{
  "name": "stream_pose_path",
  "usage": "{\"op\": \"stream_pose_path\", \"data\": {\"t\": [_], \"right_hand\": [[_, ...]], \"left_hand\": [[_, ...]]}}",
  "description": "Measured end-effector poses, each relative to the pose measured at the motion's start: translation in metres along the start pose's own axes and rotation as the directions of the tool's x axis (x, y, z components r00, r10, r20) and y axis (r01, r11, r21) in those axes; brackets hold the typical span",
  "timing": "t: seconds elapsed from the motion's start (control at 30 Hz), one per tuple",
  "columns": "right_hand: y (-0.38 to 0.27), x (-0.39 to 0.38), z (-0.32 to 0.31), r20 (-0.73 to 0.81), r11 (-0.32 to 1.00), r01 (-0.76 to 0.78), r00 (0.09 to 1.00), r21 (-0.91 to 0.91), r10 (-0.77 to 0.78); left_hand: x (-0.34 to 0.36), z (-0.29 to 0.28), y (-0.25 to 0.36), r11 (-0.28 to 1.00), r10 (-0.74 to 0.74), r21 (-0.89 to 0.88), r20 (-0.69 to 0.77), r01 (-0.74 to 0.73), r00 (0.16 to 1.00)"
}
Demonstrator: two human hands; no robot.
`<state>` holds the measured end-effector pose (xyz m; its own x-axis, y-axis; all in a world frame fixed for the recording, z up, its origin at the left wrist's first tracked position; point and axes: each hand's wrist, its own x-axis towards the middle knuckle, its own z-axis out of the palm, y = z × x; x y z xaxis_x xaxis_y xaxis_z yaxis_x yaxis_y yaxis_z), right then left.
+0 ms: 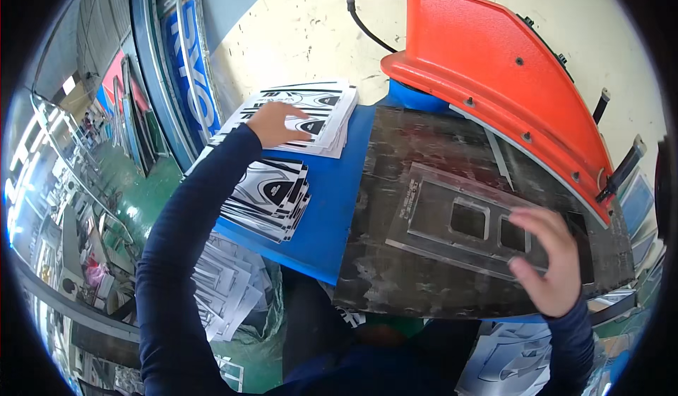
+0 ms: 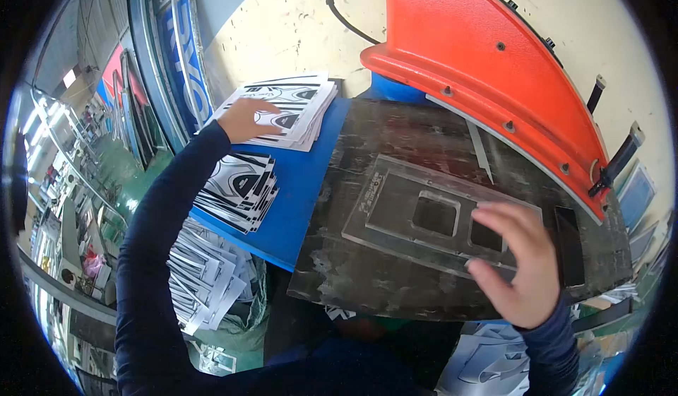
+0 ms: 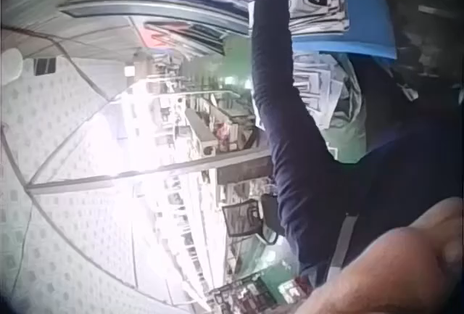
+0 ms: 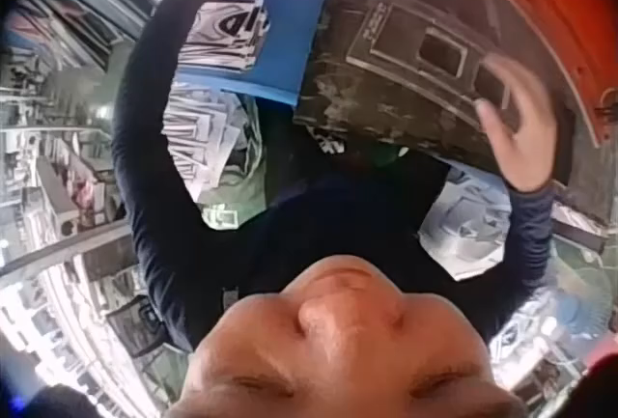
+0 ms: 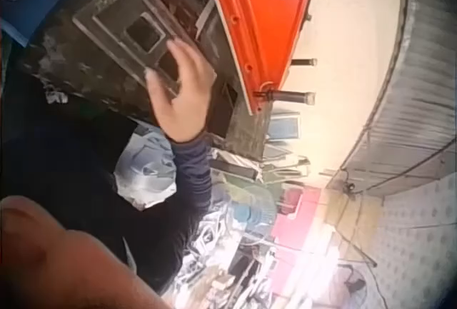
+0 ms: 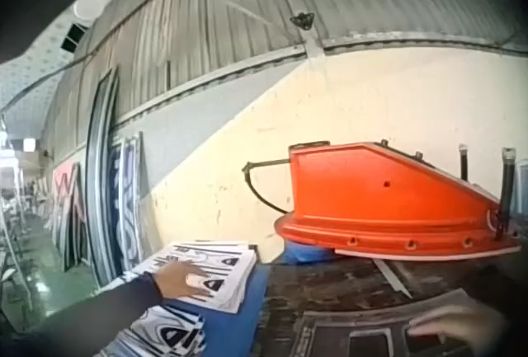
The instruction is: Using a manual die-cutting machine to punch out printed stickers from a sheet.
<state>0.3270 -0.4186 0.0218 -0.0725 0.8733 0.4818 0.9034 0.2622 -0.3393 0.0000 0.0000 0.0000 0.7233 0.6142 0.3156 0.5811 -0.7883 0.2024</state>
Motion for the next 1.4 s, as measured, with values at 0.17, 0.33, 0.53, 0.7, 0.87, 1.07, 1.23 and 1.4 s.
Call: {"op": "stream_pose_path", "data": {"t": [0.17,0.33,0.53,0.7,0.87,1.07,1.23,1.4], "right_hand": [[0.015,-0.028,0.023,0.088,0.988,-0.141,0.985,-0.059,0.146],[0.023,-0.037,0.031,0.044,0.961,-0.104,0.992,-0.256,0.119],[0.033,-0.040,0.029,0.015,0.933,-0.077,0.996,-0.352,0.088],[0.037,-0.034,0.030,-0.015,0.971,-0.014,1.000,-0.240,0.011],[0.051,-0.036,0.020,-0.038,0.974,-0.047,0.998,-0.223,0.040],[0.043,-0.071,-0.018,-0.402,0.972,-0.233,0.886,0.042,0.230],[0.046,-0.094,-0.039,-0.598,0.969,-0.232,0.766,0.085,0.236],[0.045,-0.116,-0.049,-0.626,0.961,-0.274,0.755,-0.031,0.195]], "left_hand": [[-0.011,0.007,-0.014,0.998,0.061,-0.029,0.030,-0.060,0.998],[-0.015,0.007,-0.011,0.990,0.113,0.082,-0.017,-0.111,0.993],[-0.008,0.005,-0.021,0.988,0.080,0.139,-0.081,-0.068,0.994],[-0.024,-0.033,-0.131,0.890,0.087,0.444,0.046,-0.099,0.995],[0.012,-0.046,0.021,0.990,-0.111,0.054,-0.301,0.133,0.947],[-0.030,0.027,0.173,0.952,0.294,-0.012,-0.235,-0.305,0.927],[-0.097,0.080,0.256,0.899,0.380,-0.246,0.029,-0.362,0.924],[-0.113,0.083,0.286,0.922,0.377,-0.144,0.120,-0.360,0.918]]}}
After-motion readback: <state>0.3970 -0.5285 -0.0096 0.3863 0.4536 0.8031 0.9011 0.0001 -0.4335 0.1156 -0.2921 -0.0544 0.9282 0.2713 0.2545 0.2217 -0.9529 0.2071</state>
